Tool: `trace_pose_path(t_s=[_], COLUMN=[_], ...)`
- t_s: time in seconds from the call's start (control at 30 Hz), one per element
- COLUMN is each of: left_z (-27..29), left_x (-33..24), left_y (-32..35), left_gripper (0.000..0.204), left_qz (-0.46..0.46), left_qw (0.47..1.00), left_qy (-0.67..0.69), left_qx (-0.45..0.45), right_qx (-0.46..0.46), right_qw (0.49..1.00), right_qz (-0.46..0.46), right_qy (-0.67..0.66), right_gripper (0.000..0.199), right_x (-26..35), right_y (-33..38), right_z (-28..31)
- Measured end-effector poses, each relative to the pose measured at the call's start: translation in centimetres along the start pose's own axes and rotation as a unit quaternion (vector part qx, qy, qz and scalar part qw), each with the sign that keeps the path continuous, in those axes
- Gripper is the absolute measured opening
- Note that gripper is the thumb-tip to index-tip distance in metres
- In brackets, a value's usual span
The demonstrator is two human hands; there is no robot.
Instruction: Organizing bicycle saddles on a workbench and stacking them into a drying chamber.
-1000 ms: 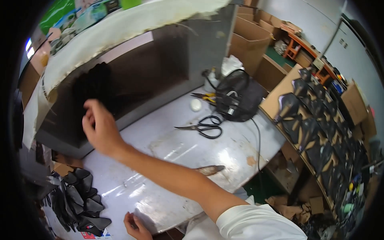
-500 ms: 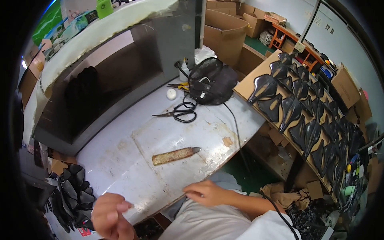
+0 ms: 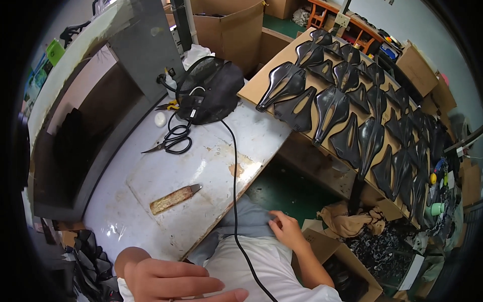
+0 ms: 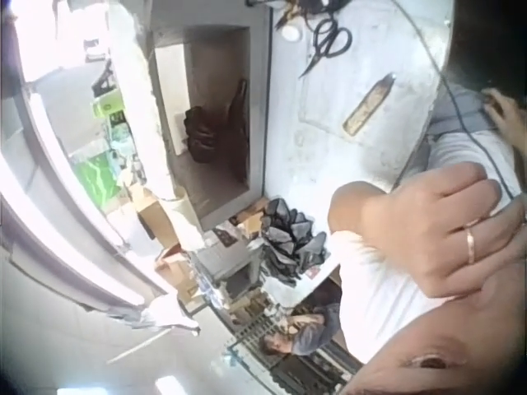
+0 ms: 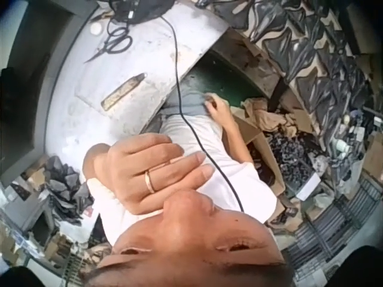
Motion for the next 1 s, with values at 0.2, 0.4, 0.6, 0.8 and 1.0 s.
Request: trace_pose_path(t_s=[0.2,0.4,0.6,0.8,1.0], left_z=[1.0,-8.2,-10.5,-10.7,-13.5], left_x=[1.4,6.6,24.4,38.9,48.3], left_y=[-0.1,-4.8,-6.4,-10.4,-13.8], left_gripper=[0.016,0.03,0.008,0.039,0.061], left_qz=[-0.004,0.01,0.271,0.432,0.463], left_qw=[0.992,0.996,0.962,0.89,0.858], left_qy=[-0.052,-0.004,-0.018,-0.137,-0.218], left_qx=[-0.112,0.089,-0.03,-0.045,0.033], right_qx=[0.021,-0.068,-0.172,-0.312,-0.555], right_qw=[0.999,0.997,0.98,0.935,0.787], right_qz=[0.027,0.018,0.033,0.03,-0.033], right_qy=[-0.002,0.019,0.092,0.167,0.268], right_gripper=[0.035,0.033,0.013,0.012,0.017], right_x=[-1.7,-3.7,-3.4,1.1,0.1], right_y=[-4.2,-4.9,-0.6,5.4,17.5], right_z=[0.2,5.5,12.7,24.2,36.5])
Point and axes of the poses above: each hand's wrist, its own y-axis away from the middle knuckle, its own z-axis out of the back of the hand, x = y × z, the point moved 10 cm from there along -y, towards the middle knuckle, and after that the axes turned 15 degrees about z, right-handed, at the moved point
